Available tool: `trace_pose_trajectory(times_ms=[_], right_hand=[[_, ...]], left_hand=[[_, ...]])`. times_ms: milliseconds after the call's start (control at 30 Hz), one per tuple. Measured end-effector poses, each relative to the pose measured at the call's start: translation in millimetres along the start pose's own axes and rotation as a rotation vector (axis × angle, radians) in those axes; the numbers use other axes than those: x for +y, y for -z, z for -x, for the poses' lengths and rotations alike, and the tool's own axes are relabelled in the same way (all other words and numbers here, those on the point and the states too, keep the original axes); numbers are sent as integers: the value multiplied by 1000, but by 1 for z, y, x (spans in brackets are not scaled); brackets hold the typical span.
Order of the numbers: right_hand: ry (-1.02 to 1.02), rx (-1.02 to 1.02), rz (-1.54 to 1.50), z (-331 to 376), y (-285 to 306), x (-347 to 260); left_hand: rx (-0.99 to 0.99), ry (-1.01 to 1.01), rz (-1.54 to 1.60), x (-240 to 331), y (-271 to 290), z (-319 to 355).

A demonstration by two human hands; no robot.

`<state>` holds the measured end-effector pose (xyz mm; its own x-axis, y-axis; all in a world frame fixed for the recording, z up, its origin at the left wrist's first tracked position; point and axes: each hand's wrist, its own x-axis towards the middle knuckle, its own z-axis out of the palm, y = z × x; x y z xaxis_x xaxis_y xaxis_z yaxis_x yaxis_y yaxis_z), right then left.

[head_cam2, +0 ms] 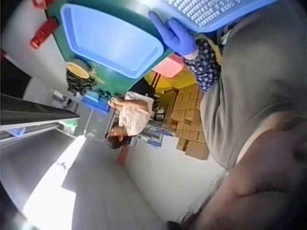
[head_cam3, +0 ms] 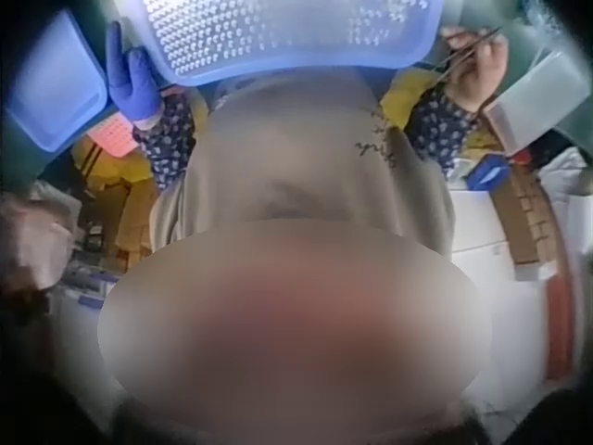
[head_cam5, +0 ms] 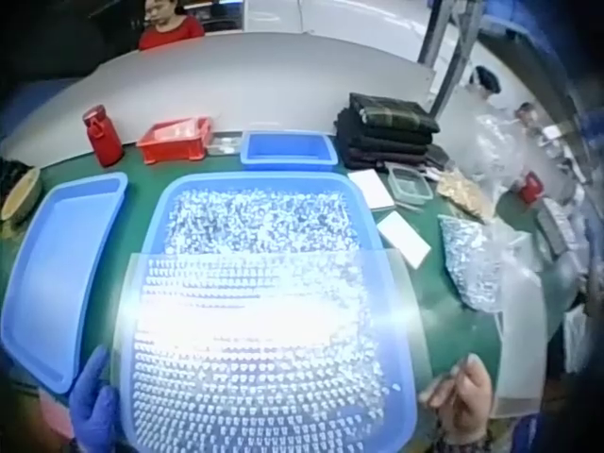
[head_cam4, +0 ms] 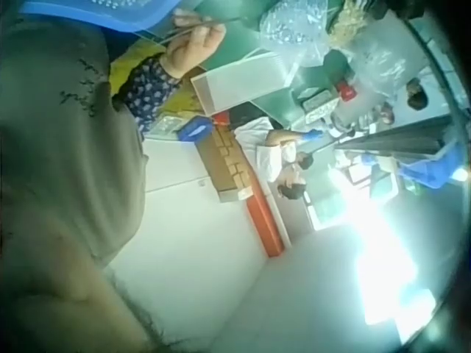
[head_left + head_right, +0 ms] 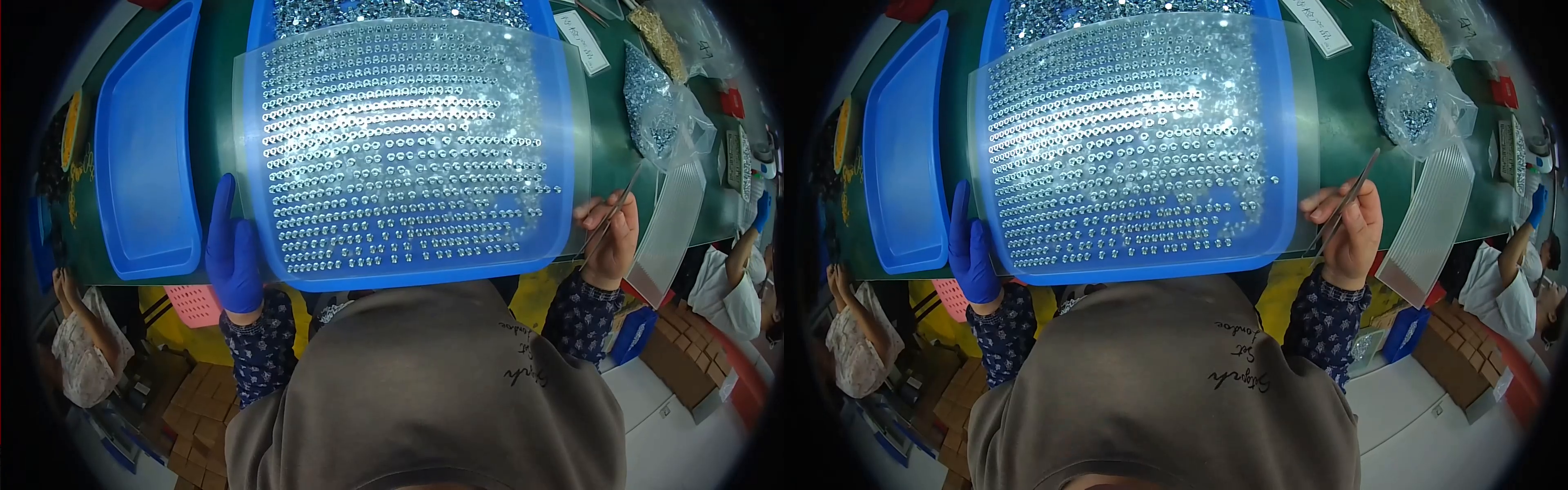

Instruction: Sorting and inspecting small components on a grid template using tweezers at a production workstation.

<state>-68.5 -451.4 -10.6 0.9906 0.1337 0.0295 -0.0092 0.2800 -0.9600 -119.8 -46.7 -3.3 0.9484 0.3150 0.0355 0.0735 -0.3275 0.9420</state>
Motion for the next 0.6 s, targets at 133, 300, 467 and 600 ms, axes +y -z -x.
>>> trace_pose_trajectory(times_ms=[133,300,467,600], right_hand=[[23,45,23,0,-3,-3],[1,94,-18,2,-5,-2],[22,84,-64,4,-6,-3],[15,72,-109,6,-5,-5]], left_hand=[[4,-26,19,2,-2,-3],[-17,35,76,0,0,-2],[-34,45,127,3,3,3],[-49,76,167,7,1,3]])
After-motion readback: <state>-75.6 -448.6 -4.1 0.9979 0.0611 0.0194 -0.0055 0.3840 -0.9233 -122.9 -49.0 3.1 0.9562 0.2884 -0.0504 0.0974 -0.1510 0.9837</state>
